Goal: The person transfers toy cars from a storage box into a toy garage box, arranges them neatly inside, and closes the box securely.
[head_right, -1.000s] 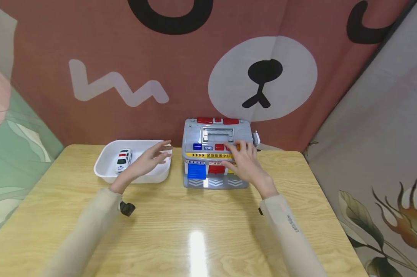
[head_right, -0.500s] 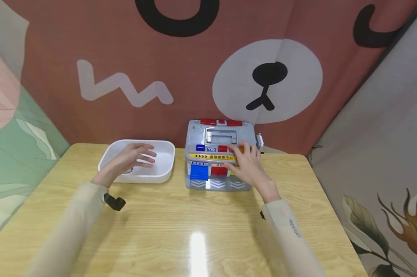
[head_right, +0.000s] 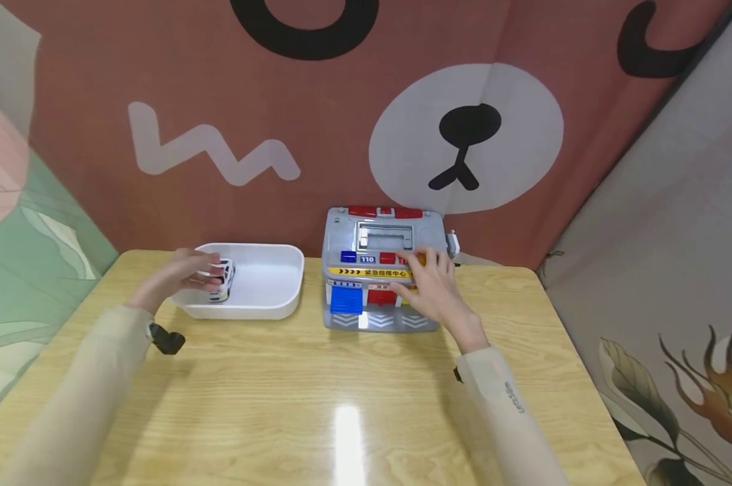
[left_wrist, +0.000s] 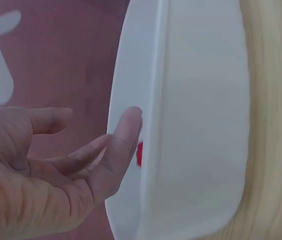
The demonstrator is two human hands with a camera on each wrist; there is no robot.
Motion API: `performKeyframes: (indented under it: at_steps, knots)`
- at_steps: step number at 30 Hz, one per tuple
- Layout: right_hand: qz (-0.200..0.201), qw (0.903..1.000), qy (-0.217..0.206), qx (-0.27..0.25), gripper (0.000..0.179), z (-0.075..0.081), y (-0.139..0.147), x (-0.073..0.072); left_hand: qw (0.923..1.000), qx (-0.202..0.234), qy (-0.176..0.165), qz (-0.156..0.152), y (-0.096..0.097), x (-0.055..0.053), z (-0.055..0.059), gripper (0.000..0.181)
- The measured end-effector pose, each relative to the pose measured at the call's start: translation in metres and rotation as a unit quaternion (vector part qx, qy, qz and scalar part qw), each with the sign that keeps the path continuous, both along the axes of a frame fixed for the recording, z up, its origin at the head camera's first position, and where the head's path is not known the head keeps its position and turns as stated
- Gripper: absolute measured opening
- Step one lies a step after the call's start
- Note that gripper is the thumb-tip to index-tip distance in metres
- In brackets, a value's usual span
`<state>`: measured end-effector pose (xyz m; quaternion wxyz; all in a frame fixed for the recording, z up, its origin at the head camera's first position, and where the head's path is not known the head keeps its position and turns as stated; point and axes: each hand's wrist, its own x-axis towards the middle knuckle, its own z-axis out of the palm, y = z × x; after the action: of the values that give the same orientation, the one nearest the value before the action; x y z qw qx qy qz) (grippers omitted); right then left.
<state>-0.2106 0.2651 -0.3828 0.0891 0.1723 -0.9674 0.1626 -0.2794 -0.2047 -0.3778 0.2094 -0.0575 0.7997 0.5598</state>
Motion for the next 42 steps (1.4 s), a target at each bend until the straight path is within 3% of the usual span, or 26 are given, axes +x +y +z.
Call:
performKeyframes:
  at_steps: [3, 5, 10, 13, 22, 25, 30, 37, 42]
  knots:
    - [0.002, 1.0000, -0.002, 0.000, 0.067, -0.001, -0.001, -0.001, 0.9987, -0.050, 0.008, 0.009, -0.008, -0.001, -0.001, 0.060]
    - [0.004, 1.0000, -0.002, 0.001, 0.067, -0.002, -0.002, -0.001, 0.9934, -0.110, 0.032, 0.009, -0.009, 0.000, -0.001, 0.057]
    - [0.002, 1.0000, 0.009, 0.002, 0.066, -0.002, -0.001, -0.001, 0.9656, -0.245, 0.082, -0.029, -0.001, 0.002, -0.007, 0.036]
    - [0.002, 1.0000, 0.006, 0.001, 0.066, -0.001, -0.002, -0.001, 0.9561, -0.277, 0.083, -0.048, 0.005, 0.002, -0.012, 0.027]
    - [-0.007, 0.9999, 0.003, 0.010, 0.066, 0.000, -0.001, 0.000, 0.9337, -0.339, 0.096, -0.062, 0.017, 0.005, -0.024, 0.018]
    - [-0.008, 0.9999, 0.001, 0.010, 0.067, 0.000, -0.001, 0.000, 0.9358, -0.335, 0.089, -0.062, 0.017, 0.005, -0.024, 0.018]
    - [-0.008, 0.9999, 0.002, 0.012, 0.067, -0.001, -0.001, -0.001, 0.9462, -0.307, 0.082, -0.060, 0.015, 0.005, -0.024, 0.021]
    - [-0.013, 0.9999, 0.000, 0.008, 0.067, -0.001, 0.000, 0.000, 0.9508, -0.299, 0.075, -0.034, 0.021, 0.008, -0.022, 0.029]
    - [-0.012, 0.9999, 0.004, 0.006, 0.067, -0.001, 0.000, -0.001, 0.9521, -0.291, 0.093, -0.020, 0.020, 0.008, -0.023, 0.026]
